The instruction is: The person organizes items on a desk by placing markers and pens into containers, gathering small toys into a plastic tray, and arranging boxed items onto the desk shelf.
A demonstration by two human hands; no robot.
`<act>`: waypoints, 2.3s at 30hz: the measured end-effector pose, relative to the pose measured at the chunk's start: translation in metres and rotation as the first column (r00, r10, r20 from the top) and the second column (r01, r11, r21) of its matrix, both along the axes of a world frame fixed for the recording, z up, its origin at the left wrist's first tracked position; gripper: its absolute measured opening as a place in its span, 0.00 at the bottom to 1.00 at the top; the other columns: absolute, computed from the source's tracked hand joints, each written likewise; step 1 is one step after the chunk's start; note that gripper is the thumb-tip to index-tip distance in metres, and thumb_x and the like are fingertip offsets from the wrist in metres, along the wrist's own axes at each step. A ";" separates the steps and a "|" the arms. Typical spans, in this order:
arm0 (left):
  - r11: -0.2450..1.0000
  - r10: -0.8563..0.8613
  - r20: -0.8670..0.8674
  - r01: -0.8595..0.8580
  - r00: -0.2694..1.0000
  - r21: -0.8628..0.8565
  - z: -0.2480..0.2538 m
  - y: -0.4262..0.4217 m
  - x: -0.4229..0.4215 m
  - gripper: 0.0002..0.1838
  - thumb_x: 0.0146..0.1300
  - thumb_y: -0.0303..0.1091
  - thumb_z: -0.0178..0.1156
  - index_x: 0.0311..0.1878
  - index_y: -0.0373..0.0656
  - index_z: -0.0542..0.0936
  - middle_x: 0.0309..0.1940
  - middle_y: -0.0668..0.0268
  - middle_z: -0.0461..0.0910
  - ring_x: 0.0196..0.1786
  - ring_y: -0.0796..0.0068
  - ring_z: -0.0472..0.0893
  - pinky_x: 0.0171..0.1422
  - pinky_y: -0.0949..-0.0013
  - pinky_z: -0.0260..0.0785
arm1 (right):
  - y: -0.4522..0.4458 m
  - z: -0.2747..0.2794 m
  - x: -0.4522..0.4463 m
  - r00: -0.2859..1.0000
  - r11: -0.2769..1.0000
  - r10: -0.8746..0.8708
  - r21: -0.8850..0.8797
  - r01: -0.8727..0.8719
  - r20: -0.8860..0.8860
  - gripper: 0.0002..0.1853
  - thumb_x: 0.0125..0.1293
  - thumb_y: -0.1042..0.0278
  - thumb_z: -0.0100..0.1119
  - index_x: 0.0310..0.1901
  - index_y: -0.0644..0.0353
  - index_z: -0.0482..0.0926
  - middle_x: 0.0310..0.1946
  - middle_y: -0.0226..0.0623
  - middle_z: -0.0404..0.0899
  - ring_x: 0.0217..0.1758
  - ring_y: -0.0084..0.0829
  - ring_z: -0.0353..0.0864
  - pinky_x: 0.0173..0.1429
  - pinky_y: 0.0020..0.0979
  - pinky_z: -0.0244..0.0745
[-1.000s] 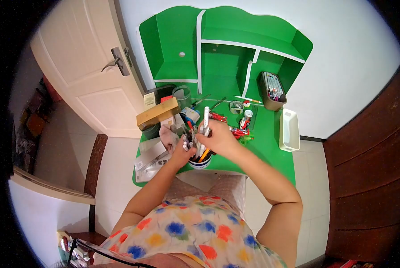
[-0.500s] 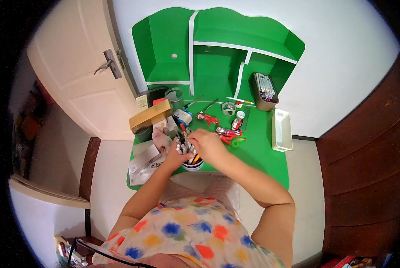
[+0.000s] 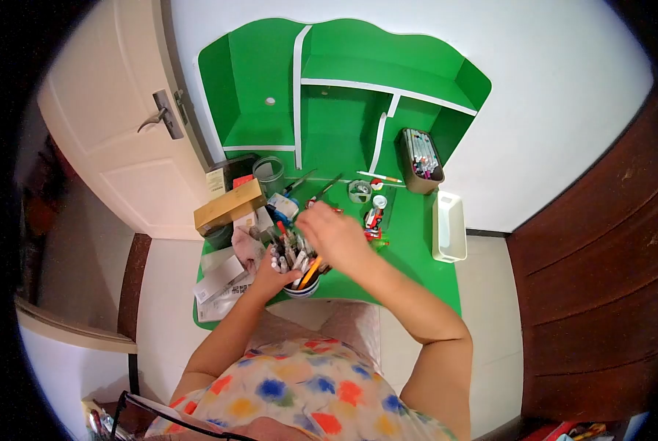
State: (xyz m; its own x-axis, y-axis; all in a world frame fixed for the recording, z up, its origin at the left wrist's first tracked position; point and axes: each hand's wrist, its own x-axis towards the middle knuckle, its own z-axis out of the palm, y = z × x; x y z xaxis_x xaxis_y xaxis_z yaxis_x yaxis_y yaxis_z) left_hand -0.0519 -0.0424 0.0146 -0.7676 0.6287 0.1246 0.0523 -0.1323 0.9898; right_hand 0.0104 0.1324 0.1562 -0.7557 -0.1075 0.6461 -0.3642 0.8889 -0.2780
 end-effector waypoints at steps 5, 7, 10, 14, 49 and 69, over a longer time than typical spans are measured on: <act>0.999 -0.027 0.059 0.026 0.998 0.030 -0.006 -0.001 -0.001 0.48 0.44 0.33 0.78 0.65 0.37 0.59 0.57 0.60 0.74 0.58 0.70 0.74 0.64 0.66 0.66 | 0.107 -0.029 -0.065 0.964 0.977 -0.208 -0.015 0.213 0.168 0.05 0.60 0.68 0.59 0.37 0.58 0.79 0.33 0.44 0.80 0.36 0.48 0.80 0.39 0.44 0.76; 0.998 -0.033 0.070 0.029 0.997 0.061 0.003 -0.001 0.000 0.48 0.44 0.33 0.79 0.65 0.38 0.60 0.56 0.61 0.74 0.58 0.71 0.74 0.64 0.66 0.66 | 0.159 -0.058 -0.090 0.916 0.935 -0.349 0.137 0.327 0.195 0.05 0.59 0.69 0.57 0.35 0.57 0.80 0.33 0.44 0.81 0.36 0.48 0.81 0.40 0.45 0.76; 1.000 0.001 0.066 0.001 0.998 -0.031 0.013 -0.004 0.005 0.47 0.44 0.33 0.79 0.65 0.38 0.60 0.56 0.61 0.74 0.58 0.72 0.74 0.64 0.67 0.66 | 0.226 -0.108 -0.122 0.796 0.853 -0.510 0.307 0.422 0.325 0.09 0.60 0.63 0.58 0.35 0.58 0.82 0.36 0.43 0.83 0.41 0.46 0.82 0.45 0.43 0.77; 0.999 0.015 0.080 -0.011 0.997 -0.041 0.014 -0.004 0.006 0.48 0.43 0.33 0.79 0.65 0.39 0.60 0.57 0.62 0.73 0.59 0.72 0.73 0.65 0.67 0.65 | 0.260 -0.135 -0.150 0.621 0.727 -0.675 0.501 0.469 0.399 0.10 0.61 0.61 0.57 0.35 0.55 0.84 0.37 0.43 0.83 0.43 0.43 0.83 0.46 0.42 0.79; 1.000 0.004 0.063 -0.005 0.998 0.015 0.005 -0.002 0.005 0.43 0.47 0.29 0.75 0.65 0.39 0.62 0.55 0.63 0.74 0.57 0.74 0.74 0.64 0.68 0.65 | 0.261 -0.120 -0.166 0.692 0.839 -0.496 0.494 0.226 0.525 0.07 0.56 0.70 0.58 0.37 0.54 0.83 0.38 0.43 0.83 0.45 0.45 0.83 0.46 0.41 0.79; 1.000 -0.009 0.034 0.009 0.999 -0.007 0.009 -0.002 0.003 0.46 0.46 0.34 0.77 0.66 0.39 0.61 0.55 0.62 0.75 0.56 0.73 0.74 0.63 0.68 0.66 | 0.135 -0.110 -0.202 0.877 0.710 -0.099 0.651 -0.269 0.471 0.19 0.50 0.76 0.58 0.47 0.57 0.75 0.50 0.43 0.76 0.48 0.47 0.79 0.49 0.43 0.78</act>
State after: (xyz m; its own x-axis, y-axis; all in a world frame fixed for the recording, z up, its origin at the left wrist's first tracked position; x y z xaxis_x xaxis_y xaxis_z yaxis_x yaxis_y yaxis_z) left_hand -0.0493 -0.0448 0.0236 -0.7657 0.6363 0.0942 0.0178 -0.1256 0.9919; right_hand -0.1912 0.2676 0.0460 -0.8912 -0.4518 -0.0407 -0.4476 0.8610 0.2414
